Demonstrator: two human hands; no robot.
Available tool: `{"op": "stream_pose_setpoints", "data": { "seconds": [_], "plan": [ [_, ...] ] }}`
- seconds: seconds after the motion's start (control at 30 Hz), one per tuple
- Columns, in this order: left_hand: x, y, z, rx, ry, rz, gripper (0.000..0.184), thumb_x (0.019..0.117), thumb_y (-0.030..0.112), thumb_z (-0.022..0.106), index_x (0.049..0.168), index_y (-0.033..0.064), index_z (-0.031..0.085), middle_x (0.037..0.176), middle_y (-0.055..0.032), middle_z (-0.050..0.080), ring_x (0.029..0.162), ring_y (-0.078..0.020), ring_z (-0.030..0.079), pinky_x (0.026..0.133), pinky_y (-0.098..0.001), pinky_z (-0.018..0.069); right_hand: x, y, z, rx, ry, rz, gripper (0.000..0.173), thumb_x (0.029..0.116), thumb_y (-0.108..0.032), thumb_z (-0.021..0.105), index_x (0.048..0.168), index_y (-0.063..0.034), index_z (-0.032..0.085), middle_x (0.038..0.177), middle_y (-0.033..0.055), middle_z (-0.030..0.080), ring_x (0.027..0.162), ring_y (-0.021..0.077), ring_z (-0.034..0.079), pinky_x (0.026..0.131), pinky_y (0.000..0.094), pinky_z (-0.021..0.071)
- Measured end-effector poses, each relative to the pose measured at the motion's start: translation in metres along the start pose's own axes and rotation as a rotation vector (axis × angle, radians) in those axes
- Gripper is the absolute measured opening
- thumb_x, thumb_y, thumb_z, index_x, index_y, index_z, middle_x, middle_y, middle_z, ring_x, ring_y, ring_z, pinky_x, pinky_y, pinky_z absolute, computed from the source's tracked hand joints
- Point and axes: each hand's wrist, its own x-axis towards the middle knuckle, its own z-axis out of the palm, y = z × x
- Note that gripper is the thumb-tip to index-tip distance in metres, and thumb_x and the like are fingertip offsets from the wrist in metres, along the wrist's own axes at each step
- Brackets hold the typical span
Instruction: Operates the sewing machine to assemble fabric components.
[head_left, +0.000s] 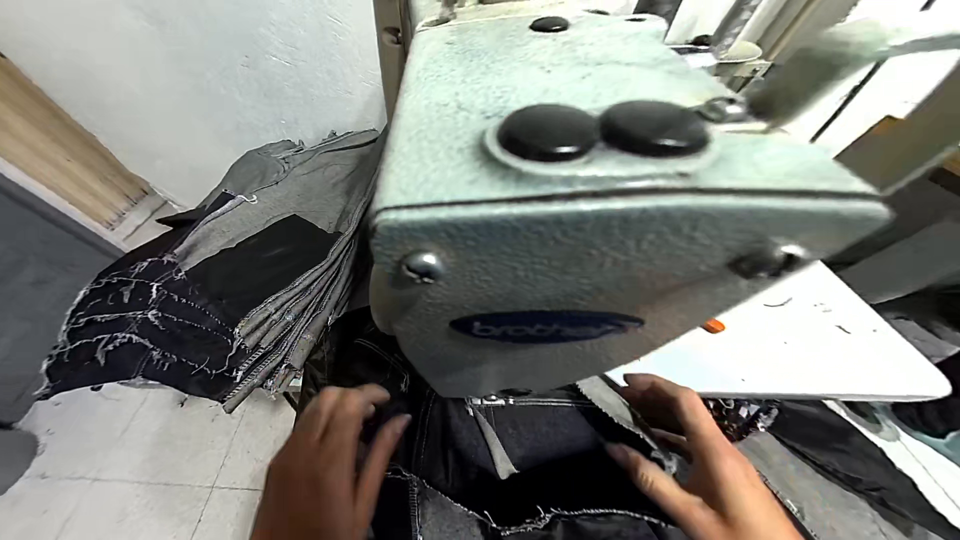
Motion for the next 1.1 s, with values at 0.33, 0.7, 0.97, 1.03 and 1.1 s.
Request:
{"op": "stream_pose_setpoints", "data": {
  "seconds": [0.33, 0.7, 0.97, 1.03, 1.1],
  "plan": [
    [0.002, 0.027, 0.043, 0.215, -0.052, 0.079, 0.065, 0.0958, 0.060, 0.052, 0.088, -0.0009, 0.073, 0.079, -0.0164, 0.069, 0.074, -0.0356, 0.071, 0.059, -0.0473, 0.0578, -0.039, 0.027, 0.039, 0.369, 0.215, 0.183, 0.031, 0.0967, -0.003, 0.051, 0.124, 0.0085, 0.059, 0.121, 0.0109, 0.067, 0.109, 0.0044, 0.064, 0.096, 0.0246, 0.0530],
    [0.006, 0.011, 0.068, -0.185, 0.123, 0.003, 0.041, 0.0937, 0.038, 0.065, 0.075, 0.0018, 0.069, 0.072, -0.0109, 0.067, 0.063, -0.0222, 0.065, 0.059, -0.0394, 0.0554, 0.041, 0.046, 0.055, 0.747, 0.315, 0.295, 0.024, 0.1064, -0.011, 0.041, 0.099, -0.0081, 0.064, 0.077, -0.0064, 0.069, 0.072, 0.0007, 0.067, 0.069, 0.0213, 0.0582],
    [-0.019, -0.079, 0.033, -0.252, 0.305, -0.191, 0.043, 0.0953, 0.042, 0.062, 0.068, 0.0087, 0.063, 0.062, 0.0056, 0.054, 0.058, 0.0020, 0.051, 0.055, -0.0183, 0.0439, 0.088, -0.003, 0.068, 0.073, 0.246, -0.256, 0.021, 0.0945, -0.031, 0.061, 0.081, -0.0157, 0.064, 0.059, -0.0098, 0.052, 0.053, -0.0025, 0.050, 0.051, 0.0218, 0.0417],
    [-0.021, -0.081, 0.032, -0.290, 0.317, -0.240, 0.038, 0.0943, 0.039, 0.064, 0.068, 0.0109, 0.063, 0.064, 0.0076, 0.055, 0.059, 0.0033, 0.053, 0.056, -0.0176, 0.0452, 0.096, -0.012, 0.070, 0.054, 0.228, -0.236, 0.016, 0.0923, -0.025, 0.065, 0.081, -0.0133, 0.064, 0.060, -0.0068, 0.053, 0.053, 0.0009, 0.051, 0.051, 0.0247, 0.0415],
    [-0.022, -0.080, 0.031, -0.326, 0.317, -0.260, 0.035, 0.0943, 0.036, 0.064, 0.070, 0.0108, 0.065, 0.066, 0.0081, 0.057, 0.062, 0.0031, 0.055, 0.058, -0.0177, 0.0472, 0.099, -0.016, 0.069, 0.032, 0.224, -0.247, 0.011, 0.0902, -0.018, 0.066, 0.083, -0.0110, 0.067, 0.060, -0.0041, 0.055, 0.053, 0.0036, 0.052, 0.051, 0.0260, 0.0421]
  ]
}}
